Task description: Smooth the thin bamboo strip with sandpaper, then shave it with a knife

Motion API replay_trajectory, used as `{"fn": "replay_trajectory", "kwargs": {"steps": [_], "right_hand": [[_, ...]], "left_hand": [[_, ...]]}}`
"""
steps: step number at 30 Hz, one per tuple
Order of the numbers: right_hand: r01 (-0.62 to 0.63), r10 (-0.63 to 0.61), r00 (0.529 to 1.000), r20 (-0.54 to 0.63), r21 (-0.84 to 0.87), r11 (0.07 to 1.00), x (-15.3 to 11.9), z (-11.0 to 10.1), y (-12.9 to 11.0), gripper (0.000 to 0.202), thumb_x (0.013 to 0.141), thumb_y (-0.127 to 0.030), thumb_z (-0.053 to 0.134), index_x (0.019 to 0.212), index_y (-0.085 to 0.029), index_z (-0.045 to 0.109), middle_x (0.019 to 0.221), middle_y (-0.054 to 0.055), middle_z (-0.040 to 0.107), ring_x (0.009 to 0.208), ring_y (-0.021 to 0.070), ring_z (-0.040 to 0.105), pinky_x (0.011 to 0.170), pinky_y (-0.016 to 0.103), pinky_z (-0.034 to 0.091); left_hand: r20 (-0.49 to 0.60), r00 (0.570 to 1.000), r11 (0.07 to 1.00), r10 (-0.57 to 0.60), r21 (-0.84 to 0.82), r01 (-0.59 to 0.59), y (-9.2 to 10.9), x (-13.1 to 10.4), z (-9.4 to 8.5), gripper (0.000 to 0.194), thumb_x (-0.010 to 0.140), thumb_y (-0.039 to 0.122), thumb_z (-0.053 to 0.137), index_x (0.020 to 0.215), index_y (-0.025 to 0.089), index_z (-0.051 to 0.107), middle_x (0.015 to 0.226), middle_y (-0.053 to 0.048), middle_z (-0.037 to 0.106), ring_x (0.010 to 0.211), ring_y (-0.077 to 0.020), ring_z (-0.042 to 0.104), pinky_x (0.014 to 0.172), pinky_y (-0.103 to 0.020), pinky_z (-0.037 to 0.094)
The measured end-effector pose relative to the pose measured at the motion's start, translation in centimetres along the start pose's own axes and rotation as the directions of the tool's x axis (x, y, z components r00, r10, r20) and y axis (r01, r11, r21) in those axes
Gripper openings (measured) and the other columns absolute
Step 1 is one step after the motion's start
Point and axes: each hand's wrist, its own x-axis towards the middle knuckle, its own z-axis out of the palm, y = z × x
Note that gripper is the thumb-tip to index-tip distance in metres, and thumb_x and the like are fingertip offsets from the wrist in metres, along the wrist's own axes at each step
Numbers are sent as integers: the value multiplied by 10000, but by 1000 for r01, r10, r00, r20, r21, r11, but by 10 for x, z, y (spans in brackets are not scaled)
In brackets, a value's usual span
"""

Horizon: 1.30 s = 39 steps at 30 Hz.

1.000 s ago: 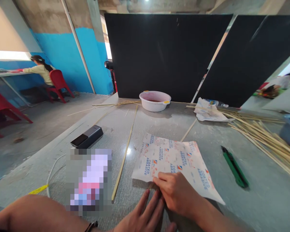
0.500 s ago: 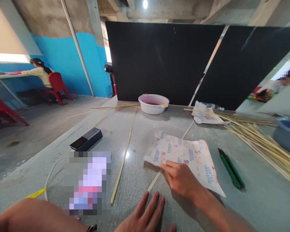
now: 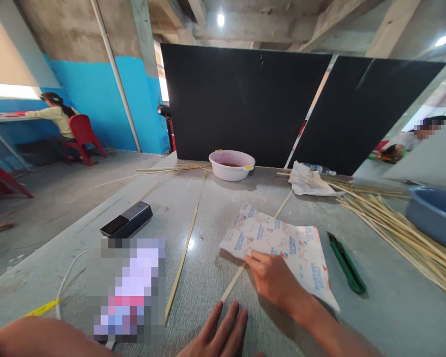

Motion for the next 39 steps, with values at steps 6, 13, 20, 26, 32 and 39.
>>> {"fn": "replay_trajectory", "kwargs": {"steps": [6, 13, 20, 26, 32, 39], "right_hand": [[53, -60, 996, 68, 101, 993, 1, 0, -16, 328, 1024, -88, 465, 1026, -195, 775, 878, 59, 751, 771, 200, 712, 676, 296, 471], [-64, 64, 998, -11, 0, 998, 1, 2, 11, 356, 1042, -113, 421, 1012, -176, 771, 898, 74, 748, 793, 206, 714, 717, 308, 498], [-21, 17, 999, 31, 115, 993, -4, 3, -13, 362, 1056, -113, 445, 1064, -197, 797, 902, 77, 763, 796, 207, 714, 707, 307, 510], [54, -59, 994, 91, 62, 997, -9, 2, -20, 349, 1022, -101, 456, 1119, -178, 782, 915, 75, 766, 779, 211, 719, 675, 315, 488], [28, -34, 995, 95, 62, 998, -11, 1, -16, 388, 1043, -98, 419, 1065, -199, 793, 935, 87, 778, 794, 220, 737, 695, 318, 510], [-60, 63, 997, 36, -58, 997, -10, -12, 36, 381, 1040, -115, 451, 1053, -219, 817, 951, 70, 795, 810, 233, 765, 692, 316, 521]], "left_hand": [[81, 995, 998, 64, 2, -65, 1, -3, 8, 426, 1093, 302, 588, 1465, 113, 676, 1480, -146, 705, 1263, -291, 730, 953, -395, 624], [17, 1000, 999, 10, 40, -11, -4, 2, -3, 450, 1124, 369, 541, 1518, 169, 632, 1472, -100, 718, 1286, -248, 716, 965, -372, 618], [99, 994, 999, 36, -14, -34, -3, 3, -6, 428, 1127, 348, 524, 1473, 131, 654, 1531, -144, 667, 1326, -271, 699, 958, -373, 625], [127, 992, 1000, 4, 3, -4, -2, 6, -11, 402, 1126, 266, 498, 1460, 127, 674, 1511, -118, 688, 1331, -265, 702, 939, -364, 642], [7, 998, 998, -62, -24, 63, -6, 15, -21, 443, 1156, 359, 456, 1550, 201, 582, 1347, -60, 785, 1203, -221, 765, 912, -358, 652], [-94, 981, 986, -169, -17, 168, -2, 14, -21, 467, 1132, 413, 533, 1583, 292, 529, 1313, -28, 797, 1193, -205, 752, 944, -370, 623]]}}
